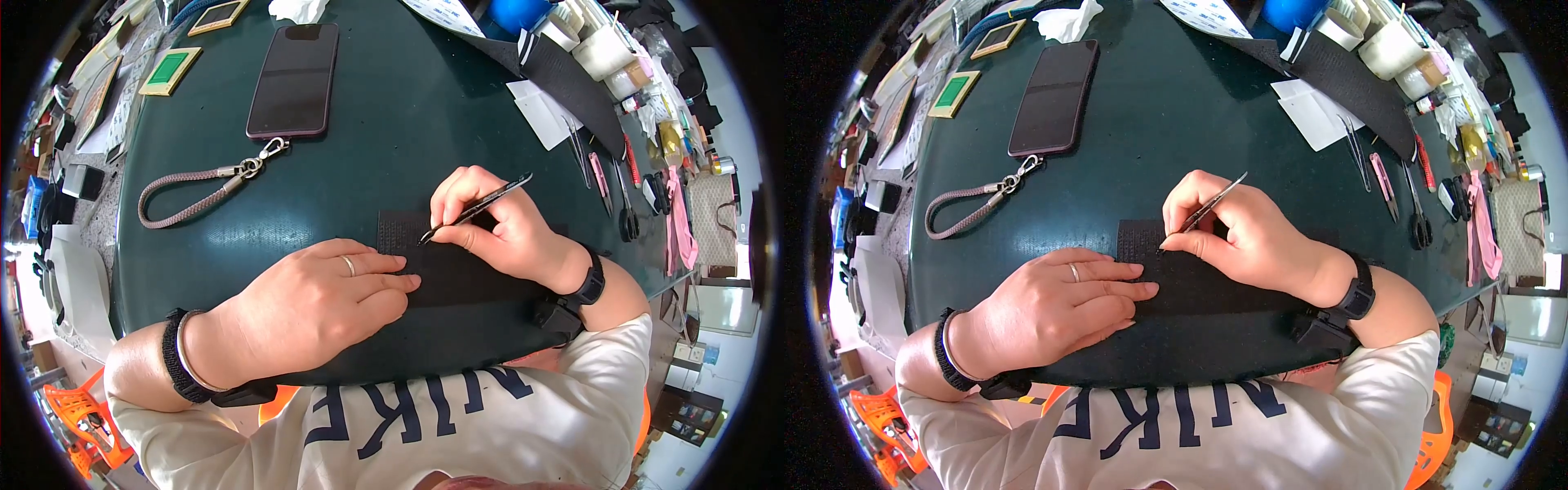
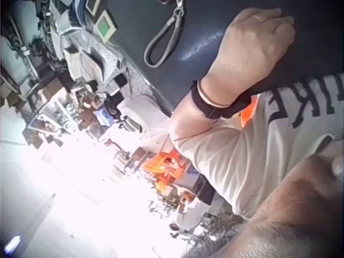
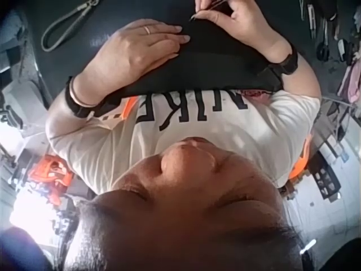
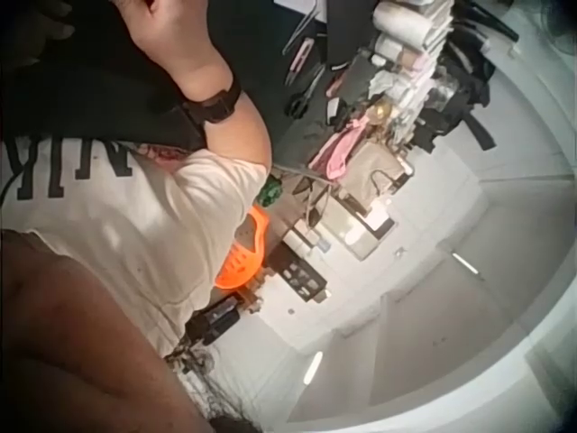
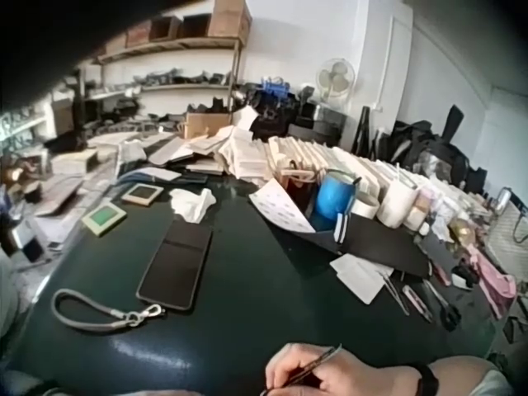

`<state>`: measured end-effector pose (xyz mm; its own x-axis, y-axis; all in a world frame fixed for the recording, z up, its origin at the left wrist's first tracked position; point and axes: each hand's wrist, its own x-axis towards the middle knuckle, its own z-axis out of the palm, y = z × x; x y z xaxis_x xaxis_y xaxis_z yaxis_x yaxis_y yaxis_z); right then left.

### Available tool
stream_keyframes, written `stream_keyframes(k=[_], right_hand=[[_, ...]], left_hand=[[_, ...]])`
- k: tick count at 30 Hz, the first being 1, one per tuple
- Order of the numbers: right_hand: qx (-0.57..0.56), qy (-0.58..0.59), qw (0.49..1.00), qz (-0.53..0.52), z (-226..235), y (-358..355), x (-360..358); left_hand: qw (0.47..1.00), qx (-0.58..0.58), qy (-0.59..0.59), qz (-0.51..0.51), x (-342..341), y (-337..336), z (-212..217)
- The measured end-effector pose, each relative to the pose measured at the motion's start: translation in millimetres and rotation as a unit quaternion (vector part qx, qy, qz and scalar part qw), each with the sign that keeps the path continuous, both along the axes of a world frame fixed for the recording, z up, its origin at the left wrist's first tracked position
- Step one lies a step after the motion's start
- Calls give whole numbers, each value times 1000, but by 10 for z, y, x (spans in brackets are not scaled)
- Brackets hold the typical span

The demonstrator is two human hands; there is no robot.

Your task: The person uses tweezers to peel small pieces from a black textured sheet, holding the sheet down by hand. They then set the tweezers down and pick up a different tool to continue peeling pieces from the sheet.

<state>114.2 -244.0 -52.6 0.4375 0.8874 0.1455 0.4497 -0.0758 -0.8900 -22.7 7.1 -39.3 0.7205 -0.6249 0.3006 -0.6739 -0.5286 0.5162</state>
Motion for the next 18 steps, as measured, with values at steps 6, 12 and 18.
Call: stream_keyframes(k=[6,12,18], right_hand=[[8,121,992,-27,21,-18,1],[-11,87,996,-17,32,-62,44],[-12,36,999,-8,20,-46,38]], left_hand=[[1000,-6,-1,4,-5,-11,10],[1000,-4,3,6,-8,-9,30],[1000,1,5,4,-6,-13,36]])
